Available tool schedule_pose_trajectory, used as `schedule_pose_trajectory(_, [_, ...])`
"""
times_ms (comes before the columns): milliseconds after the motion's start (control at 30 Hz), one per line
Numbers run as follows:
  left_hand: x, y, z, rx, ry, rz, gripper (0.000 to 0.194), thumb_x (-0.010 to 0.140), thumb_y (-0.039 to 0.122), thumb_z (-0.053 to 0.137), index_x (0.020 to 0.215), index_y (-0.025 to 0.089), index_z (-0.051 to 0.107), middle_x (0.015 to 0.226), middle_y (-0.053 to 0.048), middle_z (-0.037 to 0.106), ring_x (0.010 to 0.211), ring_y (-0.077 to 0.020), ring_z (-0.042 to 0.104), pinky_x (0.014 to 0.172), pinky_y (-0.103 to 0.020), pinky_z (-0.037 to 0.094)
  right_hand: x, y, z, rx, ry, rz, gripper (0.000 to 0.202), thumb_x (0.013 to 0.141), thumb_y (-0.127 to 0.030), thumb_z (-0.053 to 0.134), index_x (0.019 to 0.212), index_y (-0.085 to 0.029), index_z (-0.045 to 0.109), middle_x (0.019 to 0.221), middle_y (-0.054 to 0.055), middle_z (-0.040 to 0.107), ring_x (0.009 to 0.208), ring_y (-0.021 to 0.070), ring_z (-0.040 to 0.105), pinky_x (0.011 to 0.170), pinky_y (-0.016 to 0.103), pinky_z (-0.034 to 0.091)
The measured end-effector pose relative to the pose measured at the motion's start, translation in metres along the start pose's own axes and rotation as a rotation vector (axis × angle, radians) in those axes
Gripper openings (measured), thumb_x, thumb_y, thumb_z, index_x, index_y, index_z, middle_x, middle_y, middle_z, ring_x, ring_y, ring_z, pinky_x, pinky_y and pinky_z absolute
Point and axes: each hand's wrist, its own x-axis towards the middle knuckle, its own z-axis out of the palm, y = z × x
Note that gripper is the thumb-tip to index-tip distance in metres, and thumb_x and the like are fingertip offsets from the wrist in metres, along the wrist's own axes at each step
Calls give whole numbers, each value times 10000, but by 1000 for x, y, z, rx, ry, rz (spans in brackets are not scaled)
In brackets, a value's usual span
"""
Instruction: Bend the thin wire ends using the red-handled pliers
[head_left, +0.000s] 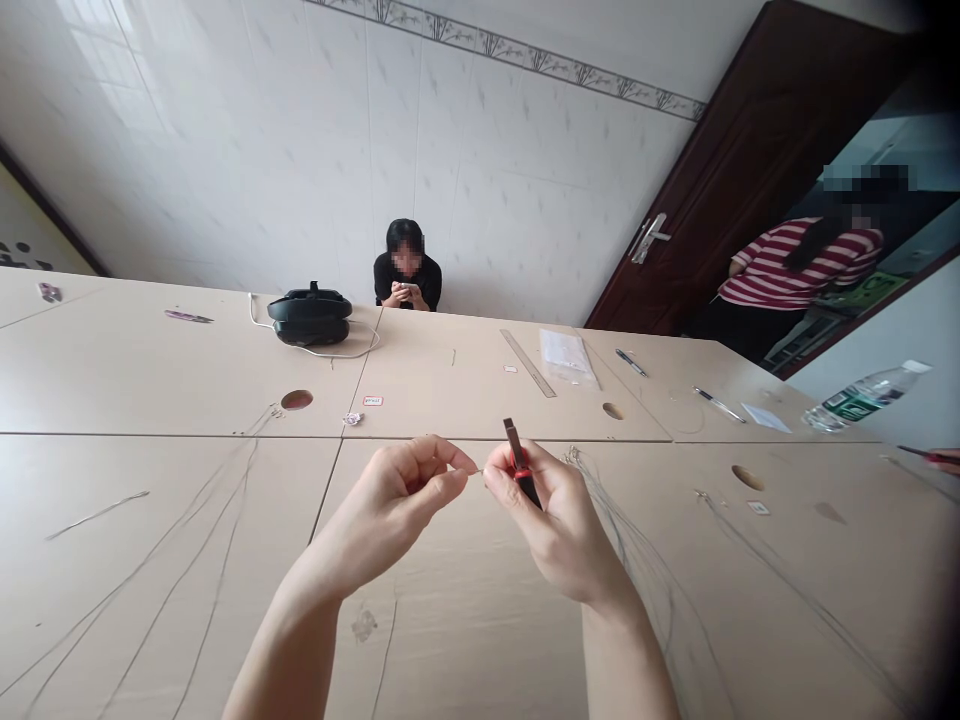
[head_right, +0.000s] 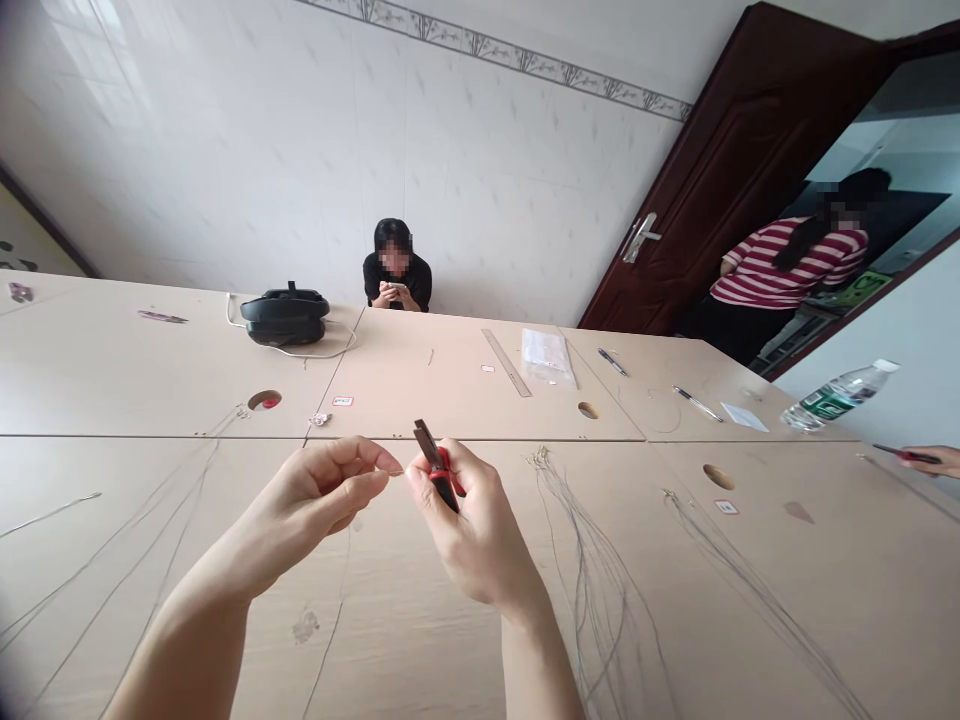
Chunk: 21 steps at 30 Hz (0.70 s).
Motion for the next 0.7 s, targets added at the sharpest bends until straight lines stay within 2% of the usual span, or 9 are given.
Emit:
schedule_pose_trajectory(167, [1,-4,0,4,23,13,216,930,393,556,918,192,634,647,58,378,555,-83,260,489,-219,231,-1,1,0,-24,21,-28,215,971,-350,506,802,-218,515,729,-29,454,663,124,394,624,254,350])
schedule_pose_trajectory(300, [1,-3,0,-13,25,16,226,924,398,574,874,188,642,652,56,416,546,-73,268,481,-208,239,-1,2,0,-29,24,-51,208,970,-340,516,802,-218,510,720,-37,443,652,116,393,622,246,350])
schedule_pose_trajectory(700, [1,0,1,-42,43,19,298,920,444,575,829,164,618,650,56,422,532,-63,244,461,-200,217,-2,0,1,-21,-10,-71,215,978,-332,512,796,-219,491,705,-48,431,637,109,389,622,246,344])
